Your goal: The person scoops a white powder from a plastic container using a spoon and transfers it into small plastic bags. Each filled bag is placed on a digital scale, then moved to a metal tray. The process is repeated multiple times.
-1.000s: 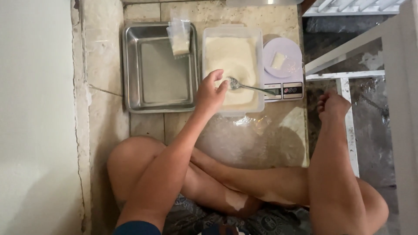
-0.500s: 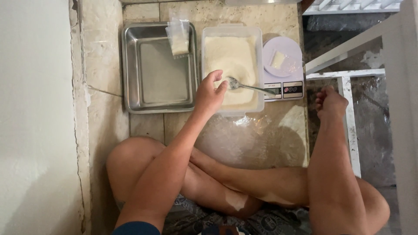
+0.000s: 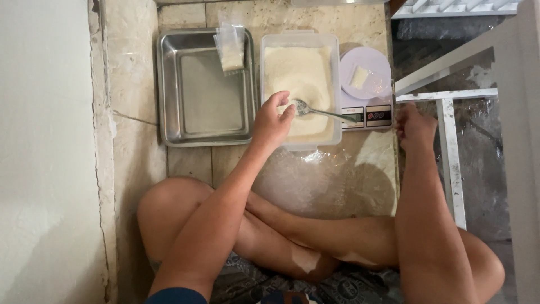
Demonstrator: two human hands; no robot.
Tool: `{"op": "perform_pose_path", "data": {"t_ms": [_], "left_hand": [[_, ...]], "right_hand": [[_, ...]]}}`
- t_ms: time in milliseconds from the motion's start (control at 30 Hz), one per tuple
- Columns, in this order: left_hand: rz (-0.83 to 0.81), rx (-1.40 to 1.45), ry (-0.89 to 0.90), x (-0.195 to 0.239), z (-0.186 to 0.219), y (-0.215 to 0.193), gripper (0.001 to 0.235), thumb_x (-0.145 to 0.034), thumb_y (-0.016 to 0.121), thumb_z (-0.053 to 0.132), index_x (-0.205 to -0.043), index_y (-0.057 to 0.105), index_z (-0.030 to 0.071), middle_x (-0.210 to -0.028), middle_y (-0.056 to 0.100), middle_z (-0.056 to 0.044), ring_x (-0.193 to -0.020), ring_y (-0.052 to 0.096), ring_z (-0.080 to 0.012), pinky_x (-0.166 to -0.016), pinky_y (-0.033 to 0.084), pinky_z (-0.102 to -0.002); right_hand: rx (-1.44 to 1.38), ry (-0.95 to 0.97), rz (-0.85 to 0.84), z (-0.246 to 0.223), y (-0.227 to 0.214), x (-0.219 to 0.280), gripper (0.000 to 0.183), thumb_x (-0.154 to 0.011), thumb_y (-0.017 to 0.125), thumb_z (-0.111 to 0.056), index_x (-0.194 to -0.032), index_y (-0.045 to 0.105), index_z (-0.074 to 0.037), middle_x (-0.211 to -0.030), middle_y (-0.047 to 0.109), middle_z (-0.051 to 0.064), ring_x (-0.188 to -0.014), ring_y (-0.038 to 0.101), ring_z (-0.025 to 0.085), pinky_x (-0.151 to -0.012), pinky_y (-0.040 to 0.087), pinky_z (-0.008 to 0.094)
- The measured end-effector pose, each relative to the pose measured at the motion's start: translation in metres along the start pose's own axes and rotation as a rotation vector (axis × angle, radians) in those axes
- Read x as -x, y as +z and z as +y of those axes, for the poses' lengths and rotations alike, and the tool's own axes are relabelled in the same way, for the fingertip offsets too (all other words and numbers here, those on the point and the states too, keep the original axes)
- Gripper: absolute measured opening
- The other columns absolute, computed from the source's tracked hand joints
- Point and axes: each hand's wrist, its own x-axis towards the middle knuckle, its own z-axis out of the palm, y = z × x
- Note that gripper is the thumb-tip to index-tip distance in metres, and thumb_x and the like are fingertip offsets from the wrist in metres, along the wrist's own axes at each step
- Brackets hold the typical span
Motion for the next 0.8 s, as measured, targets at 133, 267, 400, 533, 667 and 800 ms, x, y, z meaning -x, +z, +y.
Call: {"op": "perform_pose_path", "data": {"t_ms": [133,267,400,533,667,800], "left_hand": [[0.012,0.048,0.013,-0.003,-0.008,0.008,0.044,-0.099,0.065,0.031,-0.138,0.062,0.012,-0.129,0.068,-0.018,-0.115,0.071,-0.0365,-0.093,0.059,-0.042],[0.014,0.03,0.052,-0.006,-0.013,0.012,0.044,-0.097,0.066,0.031,-0.135,0.063,0.011,-0.126,0.07,-0.019,-0.117,0.069,-0.0397,-0.097,0.057,-0.047],[0.007,0.024,0.035,-0.006,-0.015,0.014,0.042,-0.096,0.065,0.035,-0.133,0.065,0.015,-0.125,0.072,-0.015,-0.117,0.07,-0.0348,-0.099,0.057,-0.044],[0.023,0.006,0.047,-0.006,-0.01,0.015,0.037,-0.096,0.067,0.035,-0.129,0.068,0.018,-0.121,0.073,-0.013,-0.119,0.069,-0.0326,-0.099,0.057,-0.043],[-0.208,-0.026,0.153,0.014,0.023,0.001,0.051,-0.101,0.063,0.035,-0.147,0.053,0.016,-0.145,0.057,-0.016,-0.128,0.062,-0.0343,-0.108,0.05,-0.047],[-0.51,0.042,0.196,0.034,0.047,-0.006,0.097,-0.091,0.071,0.059,-0.162,0.026,0.012,-0.166,0.029,-0.025,-0.152,0.032,-0.0445,-0.126,0.027,-0.06]], "right_hand": [[0.001,-0.01,-0.013,-0.046,0.023,0.038,0.036,-0.108,0.06,-0.041,-0.098,0.064,-0.007,-0.075,0.061,0.006,-0.058,0.06,0.009,-0.045,0.041,0.018],[0.076,-0.101,-0.085,-0.026,0.036,0.008,0.042,-0.107,0.07,-0.045,-0.099,0.065,-0.004,-0.073,0.063,0.008,-0.049,0.058,0.012,-0.037,0.04,0.024],[0.199,-0.252,-0.005,0.006,0.048,-0.036,0.031,-0.101,0.078,-0.032,-0.102,0.072,-0.002,-0.075,0.062,0.009,-0.055,0.061,0.015,-0.041,0.046,0.032],[0.591,-0.641,-0.027,-0.061,0.039,0.001,0.024,-0.104,0.078,-0.024,-0.111,0.078,-0.001,-0.095,0.072,0.019,-0.088,0.071,0.042,-0.064,0.053,0.052],[1.072,-0.919,-0.268,-0.169,0.026,0.103,0.018,-0.106,0.07,-0.026,-0.109,0.079,-0.011,-0.096,0.072,0.013,-0.088,0.073,0.038,-0.076,0.058,0.048],[1.227,-0.647,-0.531,-0.247,0.024,0.21,0.028,-0.103,0.06,-0.024,-0.116,0.075,-0.004,-0.109,0.076,0.025,-0.105,0.069,0.051,-0.089,0.055,0.062]]}}
